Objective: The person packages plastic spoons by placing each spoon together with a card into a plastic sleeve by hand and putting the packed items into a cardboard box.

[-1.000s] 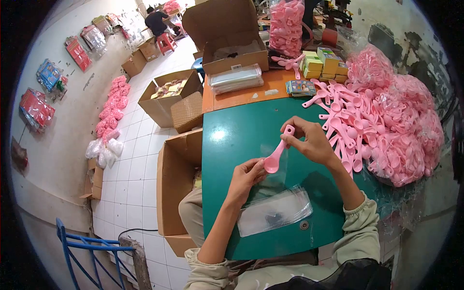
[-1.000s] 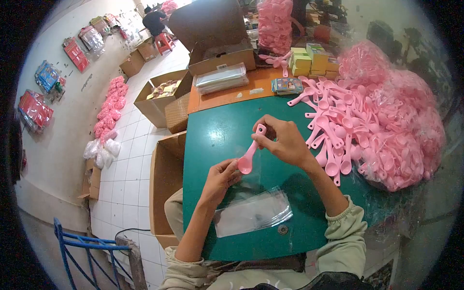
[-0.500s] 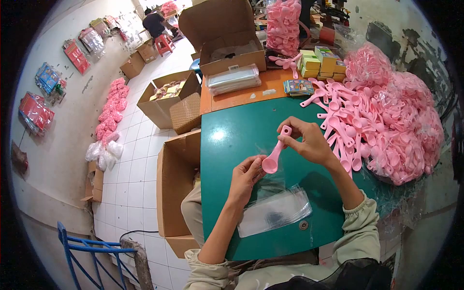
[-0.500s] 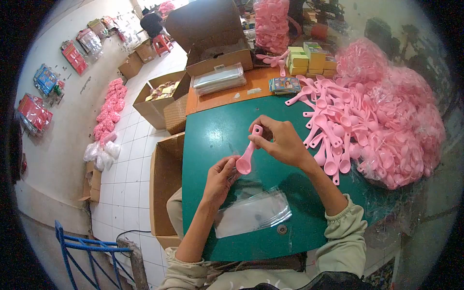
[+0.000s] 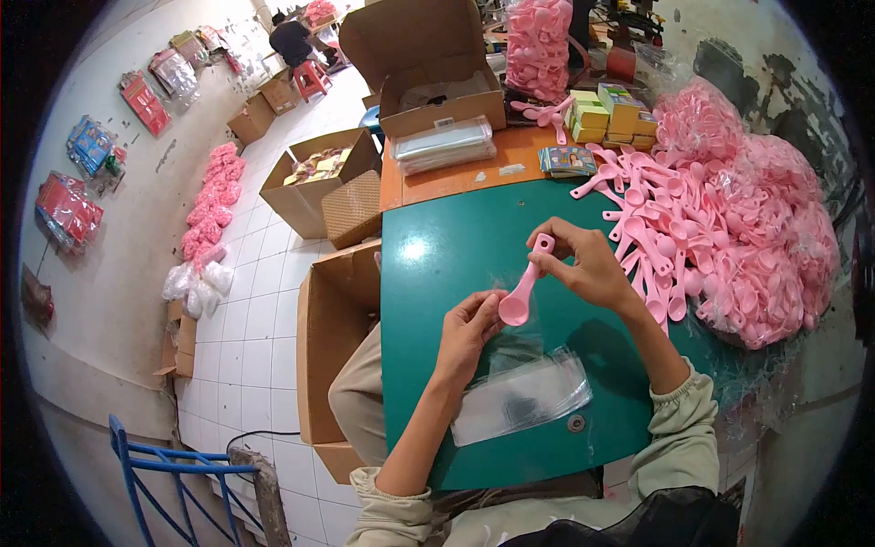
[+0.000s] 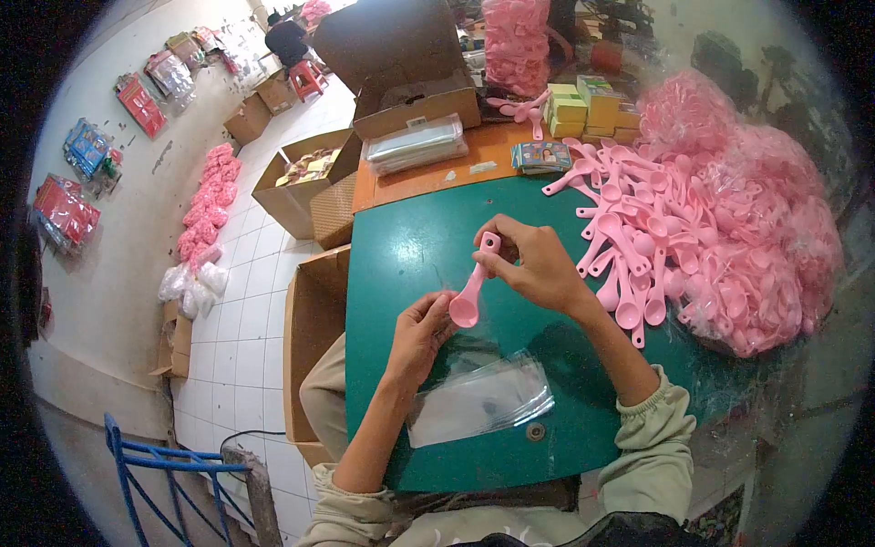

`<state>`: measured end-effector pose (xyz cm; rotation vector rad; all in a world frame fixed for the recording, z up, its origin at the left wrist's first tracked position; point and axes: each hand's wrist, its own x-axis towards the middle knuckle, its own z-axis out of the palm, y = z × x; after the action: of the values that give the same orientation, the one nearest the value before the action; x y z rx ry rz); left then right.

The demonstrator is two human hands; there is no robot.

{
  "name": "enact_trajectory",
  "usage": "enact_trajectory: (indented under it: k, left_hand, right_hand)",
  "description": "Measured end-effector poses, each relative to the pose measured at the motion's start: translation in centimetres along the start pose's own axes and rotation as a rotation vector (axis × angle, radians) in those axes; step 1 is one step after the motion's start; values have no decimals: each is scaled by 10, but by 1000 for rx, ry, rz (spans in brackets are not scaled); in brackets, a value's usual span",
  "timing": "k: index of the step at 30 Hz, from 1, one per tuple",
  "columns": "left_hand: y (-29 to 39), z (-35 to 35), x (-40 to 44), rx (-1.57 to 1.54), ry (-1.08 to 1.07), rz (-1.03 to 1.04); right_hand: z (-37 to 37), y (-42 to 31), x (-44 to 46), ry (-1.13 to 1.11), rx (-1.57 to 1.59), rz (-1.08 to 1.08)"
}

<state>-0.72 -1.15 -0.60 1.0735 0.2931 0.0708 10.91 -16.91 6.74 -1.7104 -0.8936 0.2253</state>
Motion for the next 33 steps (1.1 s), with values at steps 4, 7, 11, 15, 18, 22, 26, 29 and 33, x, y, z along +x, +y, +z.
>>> enact_trajectory:
  k: [4, 7, 11, 15, 18, 22, 26, 29, 33]
  left_hand:
    - [0, 0, -1, 30, 8, -1]
    - [4, 2, -3, 54, 23, -12]
    - [4, 1, -4, 56, 44, -32]
    - [1, 1, -2, 16, 45, -26]
    - [3, 4, -3, 18, 56, -20]
    - [4, 2, -5, -14, 91, -5]
    - [5, -2, -3, -61, 68, 44]
    - [2, -6, 0, 9, 34, 89]
    - [10, -3, 0, 42, 11, 82]
  right_hand:
    - [3, 2, -1, -1, -6, -18]
    - [2, -5, -1, 1, -72, -31]
    - [2, -12, -3, 10, -91, 11]
    - [3, -3, -2, -13, -100, -46]
    - [5, -4, -2, -93, -153, -66]
    - [9, 8, -2, -313, -245, -259]
    - [13, 10, -6, -466, -273, -292]
    - [12, 5, -9, -531, -256, -281]
    - [-6, 8, 8, -632, 0, -298]
